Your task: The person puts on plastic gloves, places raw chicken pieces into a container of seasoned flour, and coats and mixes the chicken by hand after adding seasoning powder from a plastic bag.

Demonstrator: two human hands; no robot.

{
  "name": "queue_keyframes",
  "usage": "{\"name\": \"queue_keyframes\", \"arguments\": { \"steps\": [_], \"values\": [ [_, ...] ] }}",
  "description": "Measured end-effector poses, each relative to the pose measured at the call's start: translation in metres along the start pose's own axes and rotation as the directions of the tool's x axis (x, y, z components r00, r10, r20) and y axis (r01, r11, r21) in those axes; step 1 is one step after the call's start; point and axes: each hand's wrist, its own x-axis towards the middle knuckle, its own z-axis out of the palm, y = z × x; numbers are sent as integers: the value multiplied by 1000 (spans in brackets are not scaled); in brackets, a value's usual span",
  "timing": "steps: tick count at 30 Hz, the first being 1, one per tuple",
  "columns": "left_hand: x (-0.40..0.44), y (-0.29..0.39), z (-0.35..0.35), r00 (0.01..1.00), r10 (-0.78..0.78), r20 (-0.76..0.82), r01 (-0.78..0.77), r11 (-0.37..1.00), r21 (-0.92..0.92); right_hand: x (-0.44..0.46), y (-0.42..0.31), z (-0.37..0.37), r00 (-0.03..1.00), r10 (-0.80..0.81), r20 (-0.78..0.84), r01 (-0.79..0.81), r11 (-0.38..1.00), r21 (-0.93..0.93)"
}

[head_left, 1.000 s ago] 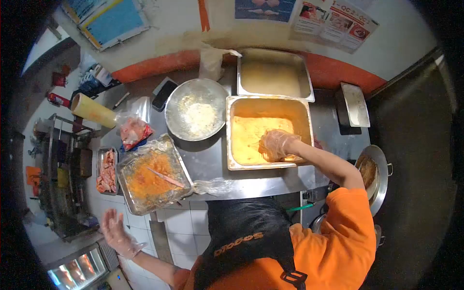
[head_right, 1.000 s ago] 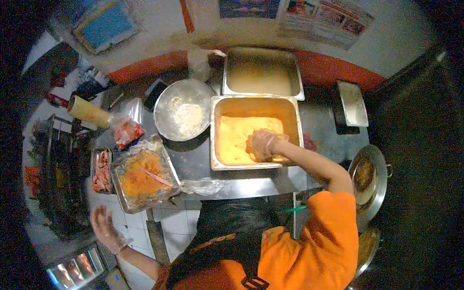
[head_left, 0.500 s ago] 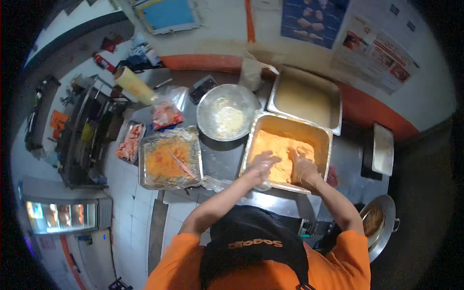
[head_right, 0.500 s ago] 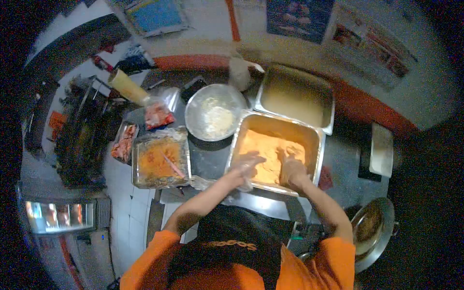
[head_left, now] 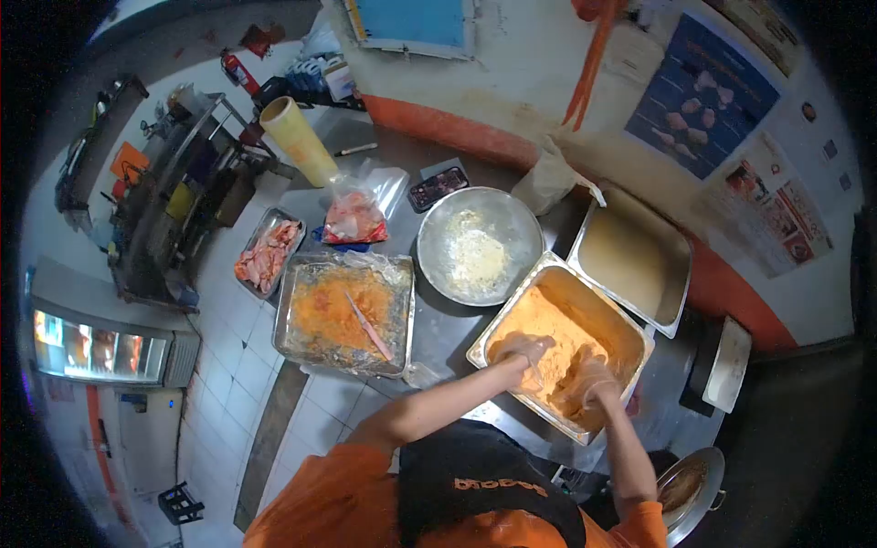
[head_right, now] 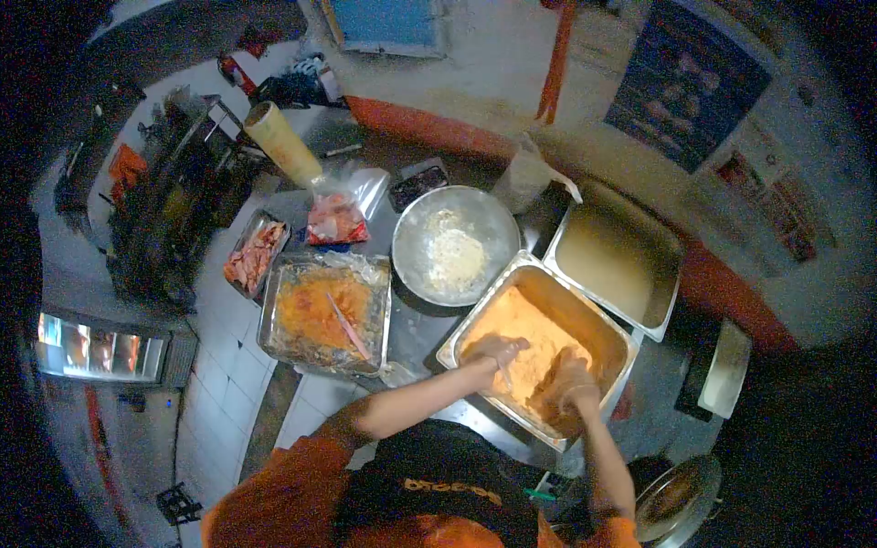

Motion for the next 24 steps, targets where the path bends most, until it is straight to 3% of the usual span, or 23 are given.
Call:
{"name": "queue_keyframes", "arguments": {
  "steps": [2,3,4,6,7,9,10,12,13,15,17,19,20,22,23,24],
  "values": [
    [78,-56,33,980,152,130,-116,961,-253,46,4,63,992,36,-122,23,892,452],
    [104,-75,44,956,235,177,-155,913,-378,65,7,88,979,-12,-202,134,784,606],
    [73,-57,37,951,240,196,-147,906,-396,78,9,102,958,-79,-275,251,692,677],
    [36,-30,33,957,180,227,-77,913,-400,100,18,114,798,-387,-462,565,746,352],
    [37,-26,36,964,116,240,-15,923,-383,69,1,82,829,-369,-420,545,703,458],
    [44,-16,24,925,310,219,-324,946,28,-20,-43,-7,903,-307,-301,422,506,752],
    [48,-15,1,800,517,303,-599,687,411,-48,-53,-36,919,-284,-272,369,387,845],
    [21,5,-21,901,301,313,-309,951,-25,-63,-50,-55,943,-210,-258,311,278,909],
    [9,16,-32,932,186,311,-116,966,-232,-57,-45,-54,950,-162,-267,302,252,919],
    [-17,44,-39,982,-34,188,92,947,-309,-5,2,-10,950,43,-308,226,584,780],
    [59,6,-36,968,125,220,-51,948,-315,16,-15,-15,936,216,-277,-61,876,479],
    [64,13,-19,991,121,62,-92,932,-352,61,-16,-1,952,207,-227,-14,767,642],
    [67,16,-15,987,135,86,-102,943,-318,75,-23,1,967,161,-197,17,729,685],
    [71,18,-13,978,166,124,-128,955,-267,47,-60,-37,995,-43,-87,88,787,611],
    [56,28,-13,974,133,184,-69,945,-319,26,-69,-53,989,-129,-66,143,806,575],
    [52,21,-22,963,193,187,-162,972,-171,9,-68,-65,978,-199,-56,198,819,539]
  ]
}}
